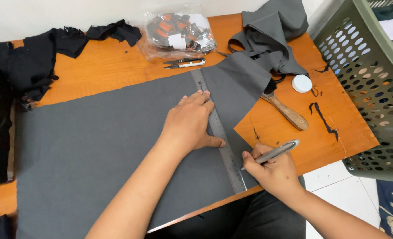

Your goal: The person marks a straight line on a piece of gray fabric using a ruler and a white marker. They then use scissors to cut the fabric along the marked line.

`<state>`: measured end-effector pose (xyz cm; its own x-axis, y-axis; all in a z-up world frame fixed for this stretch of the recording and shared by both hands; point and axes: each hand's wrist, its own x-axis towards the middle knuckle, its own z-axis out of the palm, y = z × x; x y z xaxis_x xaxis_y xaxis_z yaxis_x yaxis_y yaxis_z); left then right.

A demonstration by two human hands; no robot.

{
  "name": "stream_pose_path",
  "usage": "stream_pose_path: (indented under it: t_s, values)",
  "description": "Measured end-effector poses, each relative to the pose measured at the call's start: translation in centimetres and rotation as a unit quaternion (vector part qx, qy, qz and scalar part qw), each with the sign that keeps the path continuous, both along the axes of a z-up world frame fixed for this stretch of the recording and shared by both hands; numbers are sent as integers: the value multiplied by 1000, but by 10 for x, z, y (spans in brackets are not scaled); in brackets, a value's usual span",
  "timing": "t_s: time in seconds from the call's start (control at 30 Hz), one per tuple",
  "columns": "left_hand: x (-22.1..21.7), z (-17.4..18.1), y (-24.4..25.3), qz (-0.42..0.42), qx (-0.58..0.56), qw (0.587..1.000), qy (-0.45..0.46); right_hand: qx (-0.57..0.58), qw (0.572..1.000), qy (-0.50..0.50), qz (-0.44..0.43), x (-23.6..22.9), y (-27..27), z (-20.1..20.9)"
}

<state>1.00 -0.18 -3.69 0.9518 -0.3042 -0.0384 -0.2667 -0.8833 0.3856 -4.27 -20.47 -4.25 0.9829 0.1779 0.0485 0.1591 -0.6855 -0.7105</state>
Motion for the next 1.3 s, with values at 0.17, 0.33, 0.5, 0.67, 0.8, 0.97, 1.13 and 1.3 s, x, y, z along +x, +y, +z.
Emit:
stream_pose_path:
  t_s: [0.17, 0.33, 0.5, 0.67, 0.8, 0.97, 1.13, 1.3]
  values:
    - [-5, 3, -4, 5, 23, 999, -32, -1, 1000, 24, -3, -11, -6, 1]
    - [-9, 6, -8, 4, 59, 997, -57, -8, 1000, 18, -9, -13, -6, 0]
    - [-18, 38, -7, 12, 15, 999, -42, 15, 997, -75, 31, 9, -2, -13]
    - [-18, 36, -7, 12, 24, 999, -42, 12, 988, -140, 67, 39, 22, -8]
    - [-16, 32, -6, 5, 37, 998, -40, -2, 983, -175, 61, 71, 31, -18]
    - [-17, 32, -6, 6, 39, 999, -33, 5, 979, -193, 72, 105, 53, -17]
    - [-18, 30, -5, 7, 41, 998, -45, 44, 973, -207, 91, 142, 73, -18]
    - [-18, 34, -5, 3, 42, 998, -36, 26, 968, -239, 73, 184, 92, -28]
